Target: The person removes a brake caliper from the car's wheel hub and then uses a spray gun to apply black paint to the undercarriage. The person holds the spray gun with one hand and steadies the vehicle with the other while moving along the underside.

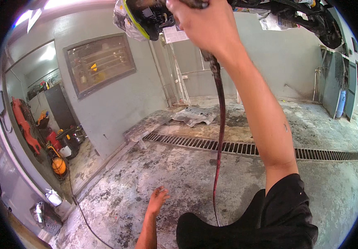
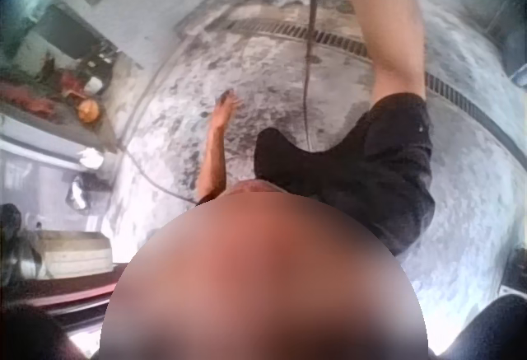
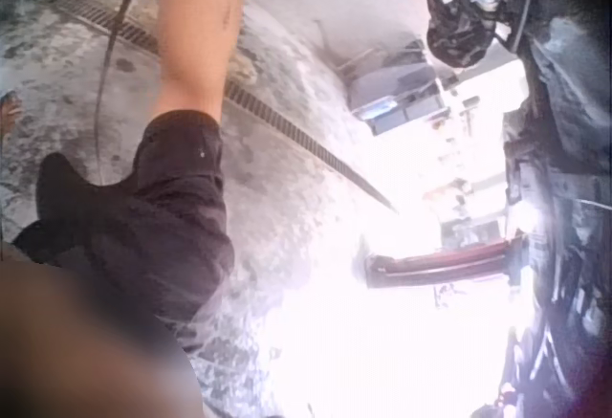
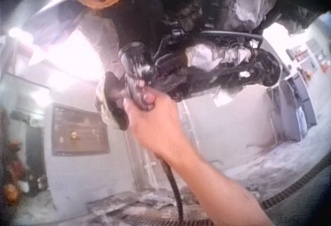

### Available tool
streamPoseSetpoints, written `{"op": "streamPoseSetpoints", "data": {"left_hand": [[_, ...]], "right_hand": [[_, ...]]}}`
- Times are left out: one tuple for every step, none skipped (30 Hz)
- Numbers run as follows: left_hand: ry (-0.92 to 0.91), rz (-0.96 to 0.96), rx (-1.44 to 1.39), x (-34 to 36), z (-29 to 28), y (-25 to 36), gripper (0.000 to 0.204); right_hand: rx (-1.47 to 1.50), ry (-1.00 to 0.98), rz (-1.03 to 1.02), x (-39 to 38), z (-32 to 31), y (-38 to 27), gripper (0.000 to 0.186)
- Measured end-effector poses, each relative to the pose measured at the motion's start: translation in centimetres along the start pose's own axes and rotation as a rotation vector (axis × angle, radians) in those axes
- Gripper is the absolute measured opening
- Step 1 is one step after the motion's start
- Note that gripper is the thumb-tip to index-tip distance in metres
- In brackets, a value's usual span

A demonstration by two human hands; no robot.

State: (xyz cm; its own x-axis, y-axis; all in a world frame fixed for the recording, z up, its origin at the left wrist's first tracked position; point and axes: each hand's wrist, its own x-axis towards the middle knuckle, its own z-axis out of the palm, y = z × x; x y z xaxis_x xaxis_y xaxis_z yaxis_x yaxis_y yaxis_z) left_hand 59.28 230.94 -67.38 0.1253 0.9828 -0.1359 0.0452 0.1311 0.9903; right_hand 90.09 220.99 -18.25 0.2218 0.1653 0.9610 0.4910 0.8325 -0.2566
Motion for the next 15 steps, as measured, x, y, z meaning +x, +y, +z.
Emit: {"op": "streamPoseSetpoints", "data": {"left_hand": [[-0.009, 0.006, -0.013, 0.2, 0.2, -0.2, 0.074], [-0.015, 0.015, -0.027, 0.3, 0.3, -0.3, 0.073], [-0.032, 0.023, -0.016, 0.4, 0.4, -0.4, 0.073], [-0.047, 0.031, -0.004, 0.5, 0.5, -0.5, 0.072], [-0.047, 0.03, 0.011, 0.6, 0.6, -0.4, 0.072], [-0.061, 0.042, 0.005, 0.6, 0.7, -0.4, 0.072], [-0.06, 0.04, 0.004, 0.6, 0.7, -0.4, 0.072], [-0.051, 0.025, 0.007, 0.6, 0.6, -0.3, 0.072], [-0.055, 0.039, -0.012, 0.4, 0.5, -0.3, 0.073], [-0.051, 0.037, -0.027, 0.3, 0.4, -0.4, 0.073], [-0.051, 0.056, -0.047, 0.1, 0.2, -0.5, 0.073], [-0.046, 0.047, -0.019, 0.1, 0.1, -0.5, 0.073], [-0.046, 0.047, 0.002, -0.5, -0.1, -0.9, 0.073], [-0.025, 0.023, 0.038, -0.5, -0.2, -1.0, 0.073], [-0.049, 0.057, 0.024, -0.7, -0.2, -1.2, 0.072]], "right_hand": [[-0.025, -0.026, 0.028, -1.1, -0.3, -0.4, 0.034], [-0.051, -0.053, 0.056, -2.1, -0.6, -0.9, 0.035], [-0.108, -0.038, 0.023, -3.6, -0.9, -1.3, 0.035], [-0.13, -0.03, 0.018, -3.9, -1.0, -1.7, 0.034], [-0.152, -0.022, 0.014, -4.2, -1.1, -2.0, 0.034], [-0.139, -0.02, 0.039, -3.8, -1.1, -2.2, 0.032], [-0.125, -0.018, 0.067, -3.4, -1.1, -2.3, 0.031], [-0.11, -0.016, 0.096, -3.0, -1.2, -2.3, 0.03], [-0.05, -0.007, 0.08, -2.5, -1.1, -2.2, 0.028], [0.01, 0.001, 0.065, -2.0, -1.1, -2.0, 0.027], [0.071, 0.009, 0.051, -1.6, -1.0, -1.7, 0.025], [0.081, 0.02, 0.009, -1.3, -1.0, -1.5, 0.025], [0.091, 0.027, -0.023, -1.7, -0.9, -1.1, 0.025], [0.098, 0.037, -0.069, -1.9, -0.8, -0.8, 0.024], [0.118, 0.019, -0.07, -2.3, -0.8, -0.4, 0.025]]}}
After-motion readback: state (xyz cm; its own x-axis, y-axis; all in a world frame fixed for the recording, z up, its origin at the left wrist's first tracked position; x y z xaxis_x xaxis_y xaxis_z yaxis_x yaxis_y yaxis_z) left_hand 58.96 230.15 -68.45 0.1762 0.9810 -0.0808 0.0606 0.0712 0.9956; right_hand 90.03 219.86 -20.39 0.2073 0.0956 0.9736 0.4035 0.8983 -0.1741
